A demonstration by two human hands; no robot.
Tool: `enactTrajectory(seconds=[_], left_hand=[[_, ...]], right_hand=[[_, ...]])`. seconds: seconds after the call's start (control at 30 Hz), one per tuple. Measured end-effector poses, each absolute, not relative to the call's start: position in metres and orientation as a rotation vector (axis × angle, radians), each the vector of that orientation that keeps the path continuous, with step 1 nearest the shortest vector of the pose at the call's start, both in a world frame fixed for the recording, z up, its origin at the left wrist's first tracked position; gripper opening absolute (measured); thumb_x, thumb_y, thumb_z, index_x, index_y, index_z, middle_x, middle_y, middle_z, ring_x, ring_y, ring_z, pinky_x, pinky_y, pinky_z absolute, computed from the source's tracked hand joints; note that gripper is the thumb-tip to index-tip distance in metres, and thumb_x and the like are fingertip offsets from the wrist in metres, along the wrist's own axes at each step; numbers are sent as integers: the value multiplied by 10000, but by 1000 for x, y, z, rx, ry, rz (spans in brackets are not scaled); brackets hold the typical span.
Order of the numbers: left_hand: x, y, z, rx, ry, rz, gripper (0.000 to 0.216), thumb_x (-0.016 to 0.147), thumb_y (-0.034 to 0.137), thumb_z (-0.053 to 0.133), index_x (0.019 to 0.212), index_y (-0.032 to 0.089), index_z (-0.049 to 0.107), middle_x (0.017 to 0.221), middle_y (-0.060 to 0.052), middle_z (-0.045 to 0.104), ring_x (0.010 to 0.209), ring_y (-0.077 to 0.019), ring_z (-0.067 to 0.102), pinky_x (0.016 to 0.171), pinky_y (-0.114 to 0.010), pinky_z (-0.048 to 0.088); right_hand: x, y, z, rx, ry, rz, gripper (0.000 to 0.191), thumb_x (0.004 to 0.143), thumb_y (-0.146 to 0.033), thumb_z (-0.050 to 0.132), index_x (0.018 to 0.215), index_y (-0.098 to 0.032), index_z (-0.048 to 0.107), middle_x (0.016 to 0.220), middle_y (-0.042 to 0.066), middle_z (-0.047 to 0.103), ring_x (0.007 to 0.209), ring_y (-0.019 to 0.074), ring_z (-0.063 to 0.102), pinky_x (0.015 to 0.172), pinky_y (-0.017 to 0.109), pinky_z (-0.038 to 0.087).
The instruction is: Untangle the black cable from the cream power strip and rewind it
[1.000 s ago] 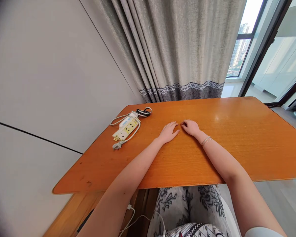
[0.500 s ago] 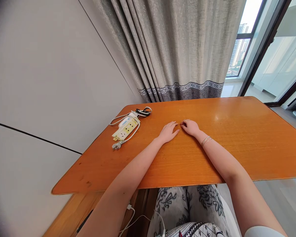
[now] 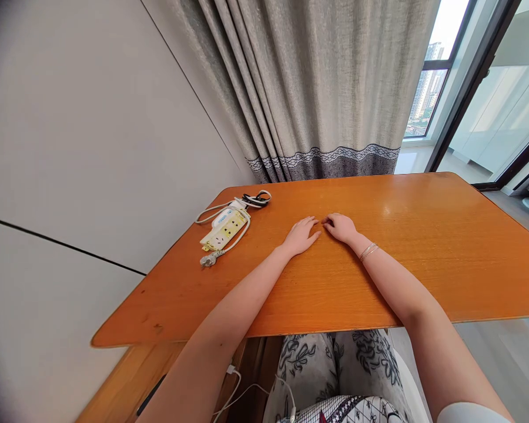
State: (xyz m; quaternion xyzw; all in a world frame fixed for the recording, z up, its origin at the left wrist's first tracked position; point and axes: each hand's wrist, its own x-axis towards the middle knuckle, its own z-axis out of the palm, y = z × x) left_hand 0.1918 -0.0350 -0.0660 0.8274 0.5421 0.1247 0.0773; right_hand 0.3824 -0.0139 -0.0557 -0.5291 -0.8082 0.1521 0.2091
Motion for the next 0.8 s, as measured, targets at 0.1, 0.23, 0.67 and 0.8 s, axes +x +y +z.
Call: enactTrajectory(seconds=[0.1,0.23,0.67,0.8], left_hand=[[192,-35,-67,2471,1624,381,574,997,441,466,1463,115,541,1605,-175,461,1518,-315,394,1266,-466,288],[192,-34,-68,2464,1611,402,564,995,435,471,1457,120,547,1600,-186,464,1517,-318,395,1262,-491,289],[189,-32,-71,2443,1579,461,548,983,429,493,1440,132,556,1594,-190,470,1514,-324,398,1266,-503,268],[190,-32,-75,2393,1558,515,533,964,412,540,1417,133,567,1579,-202,481,1504,-336,408,1263,-504,271]], right_hand=[[383,-15,-54,-1477,-2256,420,200,973,-228,608,1120,-190,739,1147,88,759,1057,190,702,927,295,517],[382,-17,-52,-1484,-2261,422,206,971,-221,608,1128,-187,737,1156,88,757,1060,191,702,927,297,519],[382,-17,-54,-1483,-2252,429,205,970,-216,604,1124,-186,736,1167,86,756,1052,191,700,919,295,518],[382,-16,-55,-1480,-2249,434,210,967,-216,605,1126,-183,739,1155,89,757,1047,194,699,924,300,516]])
